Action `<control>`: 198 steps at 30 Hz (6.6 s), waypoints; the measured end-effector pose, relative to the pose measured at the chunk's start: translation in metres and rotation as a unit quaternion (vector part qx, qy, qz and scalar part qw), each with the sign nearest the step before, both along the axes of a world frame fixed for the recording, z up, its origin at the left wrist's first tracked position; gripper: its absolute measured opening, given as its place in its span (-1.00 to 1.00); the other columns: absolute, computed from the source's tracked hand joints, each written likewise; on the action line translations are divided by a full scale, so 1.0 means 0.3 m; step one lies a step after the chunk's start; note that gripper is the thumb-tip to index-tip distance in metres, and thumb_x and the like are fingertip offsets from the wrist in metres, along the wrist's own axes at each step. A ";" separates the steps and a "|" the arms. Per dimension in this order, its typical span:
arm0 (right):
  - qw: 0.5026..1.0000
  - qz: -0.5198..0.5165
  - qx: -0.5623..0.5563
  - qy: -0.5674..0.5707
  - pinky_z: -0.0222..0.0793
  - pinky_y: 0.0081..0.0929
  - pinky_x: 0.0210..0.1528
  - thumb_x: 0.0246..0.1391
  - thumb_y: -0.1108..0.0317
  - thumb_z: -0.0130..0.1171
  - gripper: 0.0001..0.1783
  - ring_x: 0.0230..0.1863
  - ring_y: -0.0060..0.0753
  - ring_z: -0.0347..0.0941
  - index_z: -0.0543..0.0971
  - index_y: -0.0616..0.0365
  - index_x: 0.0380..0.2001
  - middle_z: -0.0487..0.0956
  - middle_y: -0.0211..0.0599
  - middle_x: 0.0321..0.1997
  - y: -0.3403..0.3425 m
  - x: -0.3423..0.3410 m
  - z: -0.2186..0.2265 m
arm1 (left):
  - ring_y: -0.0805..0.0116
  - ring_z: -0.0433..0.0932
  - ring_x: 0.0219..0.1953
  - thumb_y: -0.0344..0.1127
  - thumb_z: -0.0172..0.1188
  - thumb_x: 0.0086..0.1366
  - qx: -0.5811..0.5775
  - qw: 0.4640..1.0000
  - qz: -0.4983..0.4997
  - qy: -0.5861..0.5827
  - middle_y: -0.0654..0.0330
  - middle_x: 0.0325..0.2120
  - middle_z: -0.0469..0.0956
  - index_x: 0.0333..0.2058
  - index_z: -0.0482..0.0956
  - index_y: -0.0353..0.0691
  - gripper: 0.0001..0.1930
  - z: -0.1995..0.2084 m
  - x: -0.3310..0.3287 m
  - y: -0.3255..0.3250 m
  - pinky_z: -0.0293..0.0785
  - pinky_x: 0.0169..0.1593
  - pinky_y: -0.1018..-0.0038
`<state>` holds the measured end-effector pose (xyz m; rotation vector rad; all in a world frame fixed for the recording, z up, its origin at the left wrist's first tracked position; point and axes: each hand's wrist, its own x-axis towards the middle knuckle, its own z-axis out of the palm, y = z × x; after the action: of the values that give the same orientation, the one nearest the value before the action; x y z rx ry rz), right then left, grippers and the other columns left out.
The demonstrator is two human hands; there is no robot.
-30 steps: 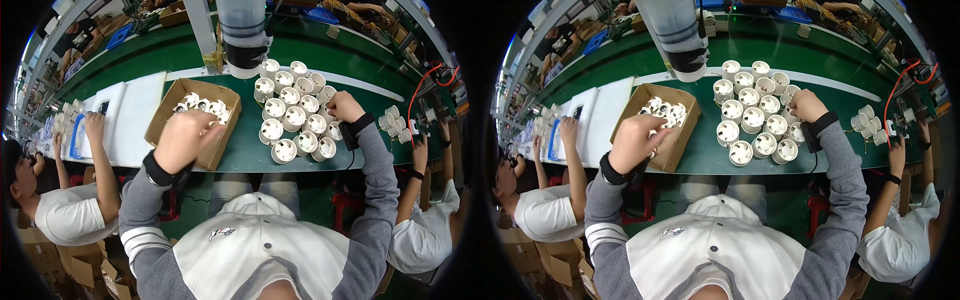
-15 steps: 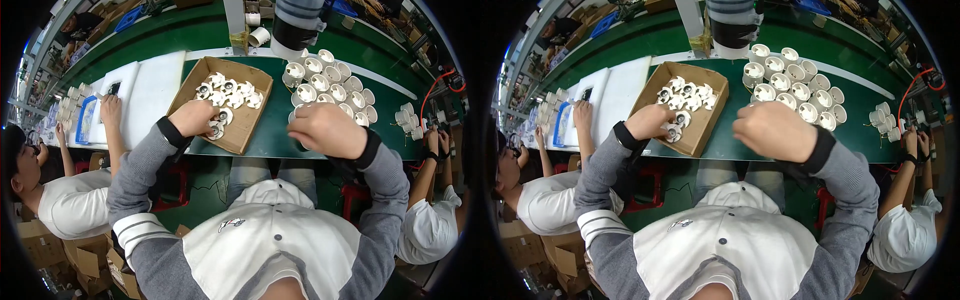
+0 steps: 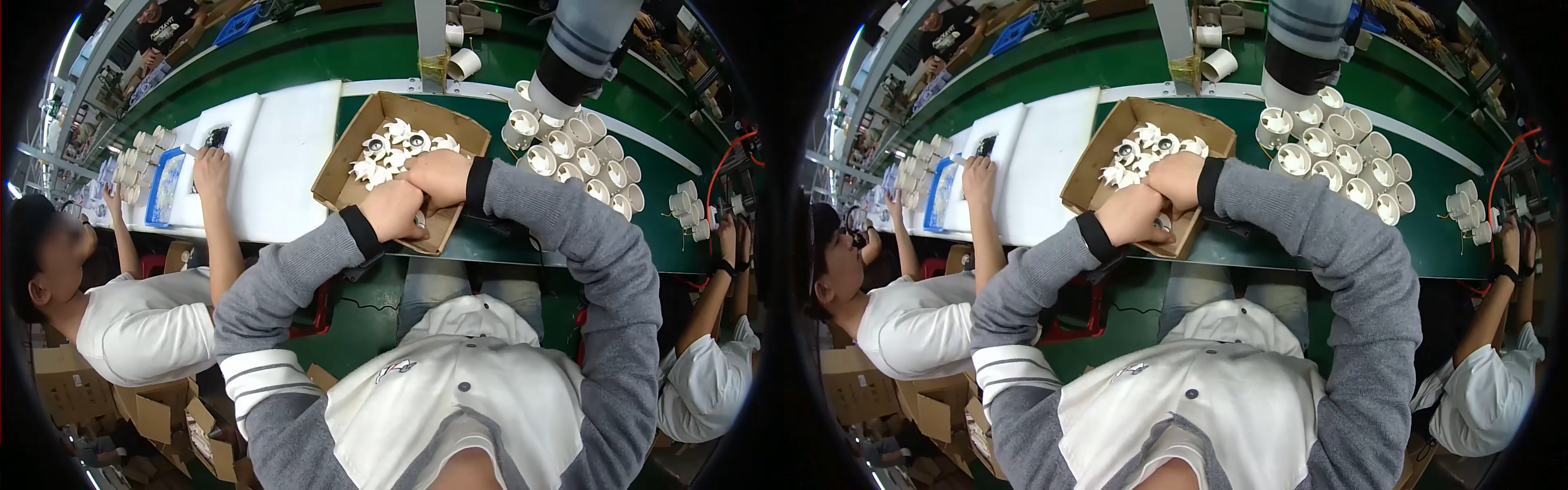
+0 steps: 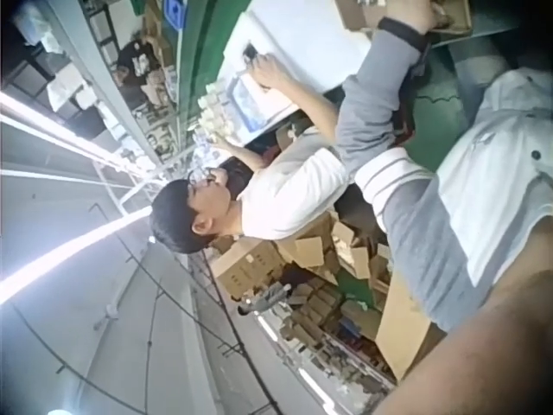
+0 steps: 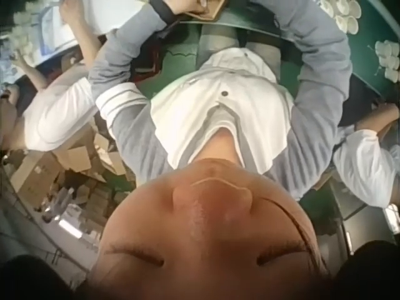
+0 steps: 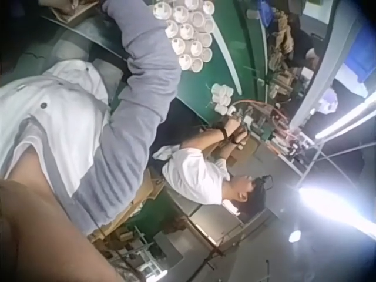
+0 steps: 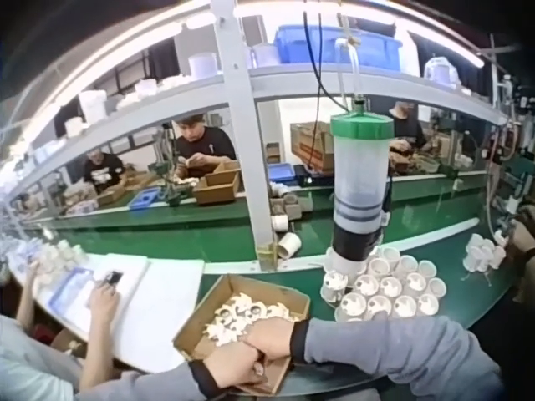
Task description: The person picks up white fan blades from a cardboard box and presses them onto the motor shafts inside white cylindrical housings. They repeat this process for several units, occasionally rearranging the housings on the table or checking the fit of a blade.
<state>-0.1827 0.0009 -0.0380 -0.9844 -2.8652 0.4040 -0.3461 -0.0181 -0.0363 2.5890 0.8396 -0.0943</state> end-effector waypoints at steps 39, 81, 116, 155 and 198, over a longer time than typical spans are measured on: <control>0.985 -0.099 0.022 0.140 0.41 -0.23 -0.24 -0.20 0.54 0.10 -0.75 -0.22 -0.03 0.48 0.50 0.20 -0.32 0.50 -0.09 -0.27 -0.093 0.085 0.137 | 0.01 0.54 -0.41 -0.49 0.03 0.09 0.113 0.984 0.057 -0.127 -0.12 -0.46 0.48 -0.41 0.44 -0.33 -0.92 -0.003 -0.012 0.055 0.48 -0.31 0.26; 0.809 -0.364 0.055 0.457 0.31 -0.52 -0.25 -0.05 0.39 0.23 -0.67 -0.27 -0.43 0.40 0.52 0.28 -0.18 0.49 -0.18 -0.21 -0.705 0.735 0.273 | 0.25 0.51 -0.46 -0.52 0.21 0.00 0.084 0.917 -0.029 -0.388 0.11 -0.48 0.48 -0.34 0.56 -0.34 -0.82 0.298 0.542 -0.141 0.45 -0.39 0.43; 0.912 -0.386 0.057 -0.130 0.49 -0.29 -0.26 -0.32 0.39 0.28 -0.84 -0.35 -0.07 0.55 0.63 0.16 -0.53 0.60 -0.08 -0.45 0.073 0.997 0.112 | 0.00 0.57 -0.35 -0.54 0.16 -0.14 0.202 0.969 0.025 -0.141 -0.10 -0.49 0.55 -0.55 0.58 -0.31 -0.90 0.073 1.061 0.157 0.51 -0.26 0.22; 0.898 -0.415 0.010 -0.147 0.50 -0.25 -0.21 -0.38 0.41 0.35 -0.71 -0.27 -0.02 0.56 0.63 0.26 -0.44 0.59 0.05 -0.35 0.107 0.972 0.124 | 0.09 0.61 -0.37 -0.44 0.07 0.05 0.219 0.967 0.023 -0.130 -0.03 -0.49 0.60 -0.49 0.64 -0.27 -0.85 0.058 1.086 0.168 0.56 -0.30 0.29; 0.990 -0.086 0.107 -0.028 0.44 -0.24 -0.31 -0.25 0.47 0.16 -0.93 -0.36 -0.05 0.51 0.54 0.23 -0.59 0.53 -0.10 -0.52 -0.045 0.067 0.153 | 0.06 0.56 -0.35 -0.35 0.30 -0.06 -0.025 0.998 0.020 0.056 -0.01 -0.41 0.58 -0.30 0.57 -0.30 -0.70 0.106 -0.025 0.263 0.48 -0.22 0.30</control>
<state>-0.1625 -0.0127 0.0078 -1.2057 -2.7673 0.0543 -0.3537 0.0608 -0.0045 2.5384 0.9178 -0.2484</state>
